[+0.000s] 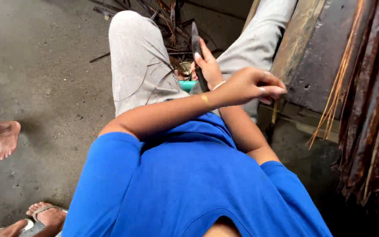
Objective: Stripping leaves or outer layers from thin wooden stems using a knife in a workshop environment.
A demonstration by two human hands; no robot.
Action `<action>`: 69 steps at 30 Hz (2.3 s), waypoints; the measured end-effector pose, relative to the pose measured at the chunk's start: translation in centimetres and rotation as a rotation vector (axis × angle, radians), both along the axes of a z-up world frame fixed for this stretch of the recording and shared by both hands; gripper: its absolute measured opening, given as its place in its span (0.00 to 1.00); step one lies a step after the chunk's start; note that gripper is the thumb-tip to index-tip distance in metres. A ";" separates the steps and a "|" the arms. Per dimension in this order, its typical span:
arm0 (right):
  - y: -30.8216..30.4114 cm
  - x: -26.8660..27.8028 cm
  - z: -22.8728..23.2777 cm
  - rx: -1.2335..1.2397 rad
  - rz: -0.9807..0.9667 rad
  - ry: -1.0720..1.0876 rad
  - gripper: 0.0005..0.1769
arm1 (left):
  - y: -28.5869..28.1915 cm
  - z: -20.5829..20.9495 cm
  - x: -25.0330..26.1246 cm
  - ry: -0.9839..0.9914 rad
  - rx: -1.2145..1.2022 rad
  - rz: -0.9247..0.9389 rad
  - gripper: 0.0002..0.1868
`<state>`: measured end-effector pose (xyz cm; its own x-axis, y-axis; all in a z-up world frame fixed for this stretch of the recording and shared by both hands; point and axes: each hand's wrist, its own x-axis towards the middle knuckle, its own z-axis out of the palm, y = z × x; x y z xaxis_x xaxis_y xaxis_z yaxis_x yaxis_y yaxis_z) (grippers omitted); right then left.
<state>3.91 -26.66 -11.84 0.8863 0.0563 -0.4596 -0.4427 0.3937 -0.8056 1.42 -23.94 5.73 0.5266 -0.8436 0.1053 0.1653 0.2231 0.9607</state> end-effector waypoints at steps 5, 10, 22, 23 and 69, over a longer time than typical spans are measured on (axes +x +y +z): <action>0.5 0.5 1.9 -0.060 0.003 0.066 0.37 | -8.6 -0.5 -3.0 0.129 0.081 -0.175 0.16; 0.8 0.5 3.5 -0.069 0.059 0.079 0.37 | -11.8 1.7 -4.9 0.091 0.244 -0.284 0.12; 1.0 0.5 3.5 -0.074 0.146 0.005 0.36 | -13.9 3.6 -6.7 -0.108 0.566 -0.533 0.21; 1.0 0.4 3.5 -0.073 0.144 0.005 0.36 | -13.8 3.7 -6.7 -0.108 0.567 -0.535 0.21; 1.4 0.2 5.0 -0.241 0.299 0.000 0.35 | -25.5 8.6 -11.1 0.415 0.540 -0.512 0.22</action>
<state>4.07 -25.28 -6.81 0.8471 0.2028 -0.4911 -0.5093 0.0466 -0.8593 -9.63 -49.49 14.35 -0.0267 -0.8672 -0.4972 0.4829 -0.4467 0.7532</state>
